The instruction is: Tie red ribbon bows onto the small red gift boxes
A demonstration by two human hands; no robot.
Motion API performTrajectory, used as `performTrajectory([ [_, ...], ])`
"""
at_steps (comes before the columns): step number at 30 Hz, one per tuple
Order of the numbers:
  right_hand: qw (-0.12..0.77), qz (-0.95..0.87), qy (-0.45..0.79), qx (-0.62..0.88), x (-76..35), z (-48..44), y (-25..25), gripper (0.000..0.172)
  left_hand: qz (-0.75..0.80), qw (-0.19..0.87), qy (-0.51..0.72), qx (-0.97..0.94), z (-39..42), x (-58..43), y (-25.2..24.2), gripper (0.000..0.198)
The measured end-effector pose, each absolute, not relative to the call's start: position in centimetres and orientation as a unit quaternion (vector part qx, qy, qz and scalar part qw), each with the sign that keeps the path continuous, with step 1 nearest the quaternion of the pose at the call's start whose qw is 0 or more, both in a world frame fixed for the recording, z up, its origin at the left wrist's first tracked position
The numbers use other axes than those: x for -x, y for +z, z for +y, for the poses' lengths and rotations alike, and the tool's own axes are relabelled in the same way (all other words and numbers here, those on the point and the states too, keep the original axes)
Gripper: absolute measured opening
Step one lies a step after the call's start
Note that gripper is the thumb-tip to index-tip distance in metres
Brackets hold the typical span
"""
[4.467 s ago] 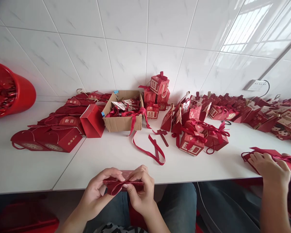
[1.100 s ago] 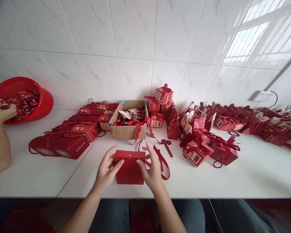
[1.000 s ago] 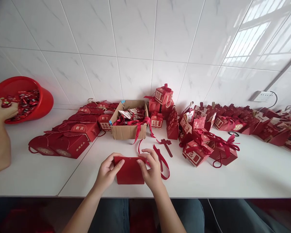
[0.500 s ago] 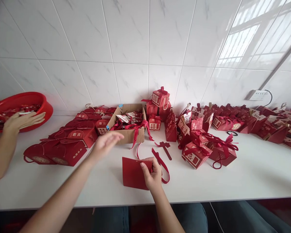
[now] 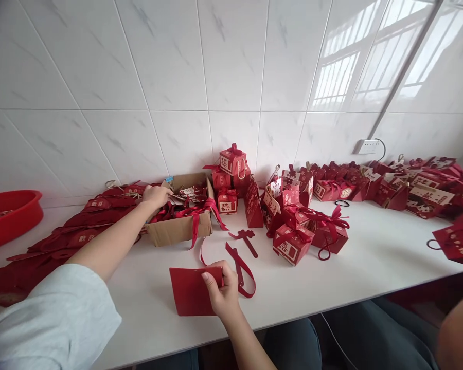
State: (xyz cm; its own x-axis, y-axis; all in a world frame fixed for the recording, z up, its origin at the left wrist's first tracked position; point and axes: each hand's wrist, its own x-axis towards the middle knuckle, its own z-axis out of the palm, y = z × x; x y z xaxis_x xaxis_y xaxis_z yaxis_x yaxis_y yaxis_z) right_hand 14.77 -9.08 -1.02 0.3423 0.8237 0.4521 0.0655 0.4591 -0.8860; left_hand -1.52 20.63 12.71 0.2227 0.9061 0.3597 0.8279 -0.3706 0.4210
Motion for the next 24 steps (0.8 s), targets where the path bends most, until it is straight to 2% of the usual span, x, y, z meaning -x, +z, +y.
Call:
performTrajectory([
  [3, 0.697, -0.499, 0.279, 0.434, -14.8, -9.0, -1.2, 0.015, 0.538, 0.058, 0.325, -0.775, 19.4, 2.3, 14.5, 0.024],
  [7, 0.7, -0.486, 0.304, 0.425, -14.7, -9.0, -1.5, 0.014, 0.483, 0.078, 0.398, -0.776, 13.6, 3.4, 16.0, 0.04],
  [10, 0.701, -0.475, 0.319, 0.425, -14.8, -9.2, -1.4, 0.013, 0.391, 0.182, 0.482, -0.762, 7.5, 4.1, 15.2, 0.044],
  [13, 0.703, -0.465, 0.321, 0.433, -14.8, -9.6, -1.2, 0.013, 0.379, 0.22, 0.461, -0.771, 2.8, 4.6, 13.5, 0.039],
  [19, 0.705, -0.458, 0.331, 0.428, -14.8, -10.1, -1.4, 0.013, 0.34, 0.129, 0.349, -0.864, 0.2, 5.0, 11.4, 0.031],
  [24, 0.71, -0.459, 0.329, 0.421, -14.7, -10.1, -1.4, 0.012, 0.312, 0.177, 0.356, -0.863, 0.0, 5.1, 11.0, 0.029],
])
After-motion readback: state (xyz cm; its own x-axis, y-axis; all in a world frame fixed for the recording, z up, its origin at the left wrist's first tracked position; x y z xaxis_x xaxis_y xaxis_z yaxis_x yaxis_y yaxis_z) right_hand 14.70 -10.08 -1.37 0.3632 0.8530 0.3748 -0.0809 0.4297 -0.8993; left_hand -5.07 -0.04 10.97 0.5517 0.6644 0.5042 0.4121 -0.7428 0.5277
